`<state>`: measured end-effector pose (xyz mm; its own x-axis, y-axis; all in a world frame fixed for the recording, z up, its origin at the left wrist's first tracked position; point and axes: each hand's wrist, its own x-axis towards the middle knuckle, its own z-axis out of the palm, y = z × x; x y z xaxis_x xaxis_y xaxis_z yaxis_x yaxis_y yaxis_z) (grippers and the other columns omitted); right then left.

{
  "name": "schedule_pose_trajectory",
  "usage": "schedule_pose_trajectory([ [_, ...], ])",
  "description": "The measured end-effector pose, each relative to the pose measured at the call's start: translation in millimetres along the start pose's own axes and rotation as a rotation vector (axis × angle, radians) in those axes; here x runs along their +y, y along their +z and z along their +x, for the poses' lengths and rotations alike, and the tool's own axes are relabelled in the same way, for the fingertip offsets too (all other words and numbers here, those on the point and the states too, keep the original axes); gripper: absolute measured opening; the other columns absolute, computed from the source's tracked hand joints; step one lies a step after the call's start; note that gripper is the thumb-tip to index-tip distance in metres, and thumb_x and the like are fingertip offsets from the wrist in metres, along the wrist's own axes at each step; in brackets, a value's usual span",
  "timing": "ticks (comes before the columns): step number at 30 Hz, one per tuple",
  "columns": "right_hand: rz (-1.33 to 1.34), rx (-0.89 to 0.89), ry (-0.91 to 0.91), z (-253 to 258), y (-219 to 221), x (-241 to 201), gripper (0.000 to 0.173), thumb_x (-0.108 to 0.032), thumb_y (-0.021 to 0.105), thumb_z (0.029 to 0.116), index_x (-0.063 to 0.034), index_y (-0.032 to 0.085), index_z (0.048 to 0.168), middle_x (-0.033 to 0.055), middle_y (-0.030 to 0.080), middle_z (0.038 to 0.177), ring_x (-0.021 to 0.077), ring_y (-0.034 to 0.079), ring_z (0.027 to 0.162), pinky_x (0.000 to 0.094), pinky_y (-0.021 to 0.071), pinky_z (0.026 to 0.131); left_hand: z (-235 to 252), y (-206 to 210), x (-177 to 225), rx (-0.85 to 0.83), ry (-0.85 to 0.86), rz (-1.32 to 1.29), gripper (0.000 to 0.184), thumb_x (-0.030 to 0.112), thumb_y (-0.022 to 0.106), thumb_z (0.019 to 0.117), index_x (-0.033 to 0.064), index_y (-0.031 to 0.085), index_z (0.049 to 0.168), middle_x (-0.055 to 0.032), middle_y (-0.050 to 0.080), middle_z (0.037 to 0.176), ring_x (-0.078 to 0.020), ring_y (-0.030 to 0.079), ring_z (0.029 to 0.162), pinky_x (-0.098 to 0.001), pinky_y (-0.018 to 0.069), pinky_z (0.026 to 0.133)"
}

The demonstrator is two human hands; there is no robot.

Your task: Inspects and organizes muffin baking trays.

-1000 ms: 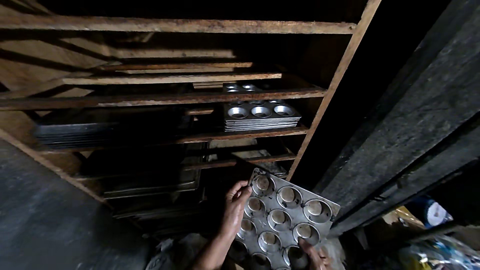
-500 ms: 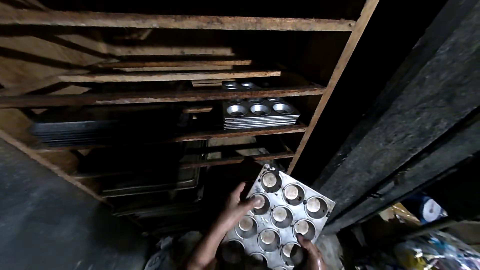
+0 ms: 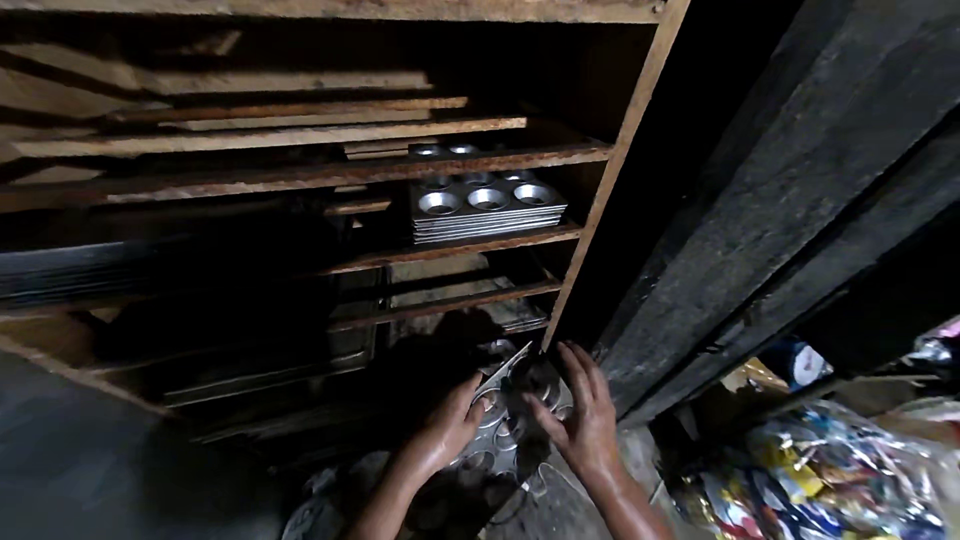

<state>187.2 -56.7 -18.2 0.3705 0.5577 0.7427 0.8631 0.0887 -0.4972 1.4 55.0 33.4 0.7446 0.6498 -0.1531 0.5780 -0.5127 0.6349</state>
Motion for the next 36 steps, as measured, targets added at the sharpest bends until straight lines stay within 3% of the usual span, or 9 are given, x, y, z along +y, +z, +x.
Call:
schedule_pose_trajectory([
  [6, -0.056, -0.037, 0.025, 7, 22, -7, 0.074, -0.051, 0.072, 0.0824, 0.0061, 0.065, 0.129, 0.0203, 0.072, 0.114, 0.032, 0.073, 0.1, 0.0448, 0.0602, 0.085, -6, 2, 5, -0.022, -0.014, 0.047, 0.044, 0.024, 0.049, 0.1069, 0.0013, 0.053, 0.144, -0.0228, 0.065, 0.127, -0.0338, 0.063, 0.12, -0.0512, 0.0463, 0.107],
  [12, -0.138, 0.014, 0.01, 4, 25, -9, 0.067, -0.049, 0.069, 0.0816, 0.0052, 0.07, 0.121, 0.0172, 0.074, 0.101, 0.0292, 0.074, 0.088, 0.0426, 0.0616, 0.076, -12, 6, 10, -0.026, -0.075, 0.135, 0.044, 0.026, 0.049, 0.1076, 0.0036, 0.051, 0.146, -0.0225, 0.065, 0.126, -0.0357, 0.063, 0.12, -0.052, 0.0467, 0.106],
  [24, -0.242, 0.094, 0.033, -6, 30, -9, 0.065, -0.048, 0.065, 0.0782, 0.0067, 0.072, 0.113, 0.0156, 0.075, 0.091, 0.0273, 0.074, 0.077, 0.0417, 0.0606, 0.066, -14, 12, 27, -0.062, -0.154, 0.292, 0.042, 0.027, 0.046, 0.1085, 0.0095, 0.052, 0.147, -0.0206, 0.067, 0.122, -0.0363, 0.064, 0.117, -0.0518, 0.0487, 0.102],
  [36, -0.279, 0.033, 0.099, -9, 41, -17, 0.068, -0.048, 0.062, 0.0775, 0.0083, 0.071, 0.114, 0.0168, 0.074, 0.093, 0.0297, 0.074, 0.077, 0.0447, 0.0599, 0.064, -15, 21, 22, -0.051, -0.198, 0.314, 0.043, 0.025, 0.046, 0.1083, 0.0107, 0.051, 0.148, -0.019, 0.067, 0.125, -0.035, 0.064, 0.119, -0.051, 0.0483, 0.104],
])
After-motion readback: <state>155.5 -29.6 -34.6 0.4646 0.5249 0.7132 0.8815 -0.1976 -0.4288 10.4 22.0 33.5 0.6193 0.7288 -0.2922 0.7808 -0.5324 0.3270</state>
